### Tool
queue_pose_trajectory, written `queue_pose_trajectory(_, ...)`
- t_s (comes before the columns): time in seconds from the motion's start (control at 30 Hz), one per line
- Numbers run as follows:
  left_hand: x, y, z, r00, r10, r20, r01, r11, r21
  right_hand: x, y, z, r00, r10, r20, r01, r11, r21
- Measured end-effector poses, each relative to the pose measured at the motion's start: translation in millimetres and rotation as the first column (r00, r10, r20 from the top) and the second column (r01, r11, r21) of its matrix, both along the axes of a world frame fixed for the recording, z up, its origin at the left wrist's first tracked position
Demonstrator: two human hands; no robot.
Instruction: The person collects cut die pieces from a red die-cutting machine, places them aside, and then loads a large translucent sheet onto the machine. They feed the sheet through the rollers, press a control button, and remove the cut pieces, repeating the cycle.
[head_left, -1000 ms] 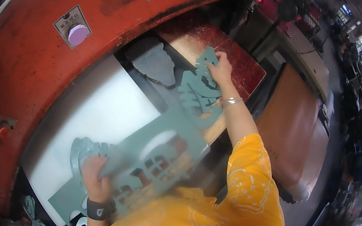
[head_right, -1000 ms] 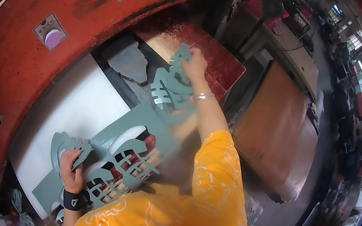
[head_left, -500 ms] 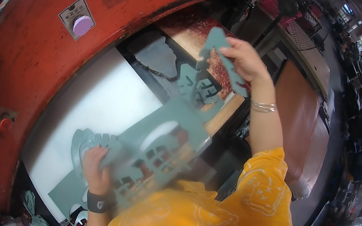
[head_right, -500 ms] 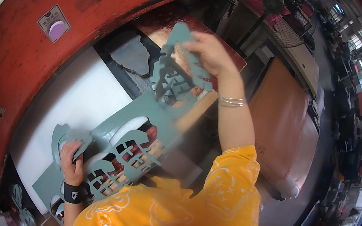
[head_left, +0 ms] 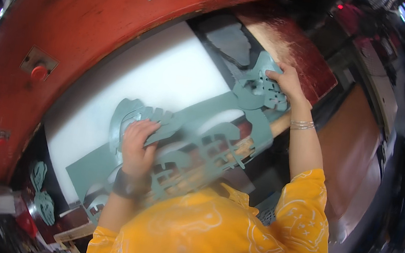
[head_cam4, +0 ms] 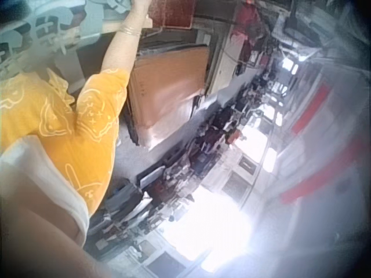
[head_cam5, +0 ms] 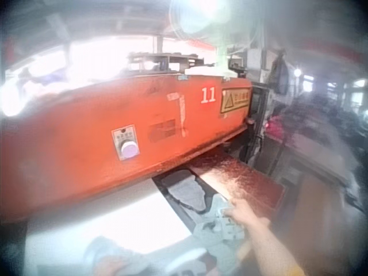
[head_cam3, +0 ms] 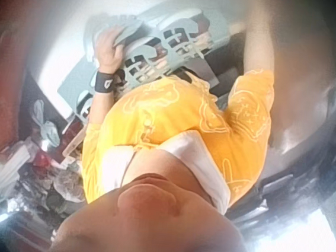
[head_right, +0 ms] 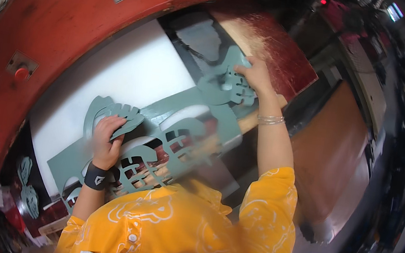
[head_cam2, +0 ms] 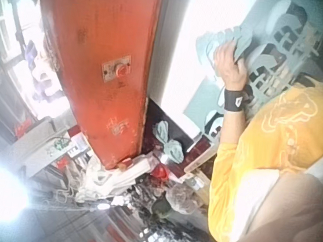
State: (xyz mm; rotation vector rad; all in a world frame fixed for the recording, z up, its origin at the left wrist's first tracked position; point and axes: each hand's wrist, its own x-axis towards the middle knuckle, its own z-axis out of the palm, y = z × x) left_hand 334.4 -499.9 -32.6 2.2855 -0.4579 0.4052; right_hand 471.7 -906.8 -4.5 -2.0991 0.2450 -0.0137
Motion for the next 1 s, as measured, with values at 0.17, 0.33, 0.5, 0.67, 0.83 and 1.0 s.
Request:
queue_pose_trajectory(0.17, 7, 12, -13, 0.995, -0.101, 0.019, 0.1, 0.994, 0.039, -85, -24, 5, 0.748, -0.532, 0.398, 0.232, 0.77, 0.594)
queue_pose_trajectory(0.33, 17, 21, -14, 0.976, -0.193, -0.099, 0.191, 0.981, -0.037, -225, -84, -18, 0.266, -0.886, 0.38, 0.015, 0.398, 0.917)
queue_pose_trajectory(0.5, 17, 22, -16, 0.969, -0.202, -0.145, 0.197, 0.979, -0.049, -472, -132, -82, -0.463, -0.855, 0.236, 0.445, 0.006, 0.895)
queue_pose_trajectory(0.67, 15, 22, -22, 0.971, -0.173, -0.167, 0.16, 0.983, -0.087, -574, -65, -186, -0.598, -0.713, -0.366, 0.453, -0.678, 0.58)
queue_pose_trajectory(0.83, 14, 22, -18, 0.969, -0.092, -0.228, 0.062, 0.989, -0.134, -320, 15, -125, 0.441, -0.837, 0.324, 0.603, 0.543, 0.584)
queue_pose_trajectory(1.0, 1, 20, -24, 0.918, -0.245, -0.313, 0.073, 0.877, -0.475, -170, 174, 4, 0.648, 0.275, 0.71, -0.268, 0.955, -0.126)
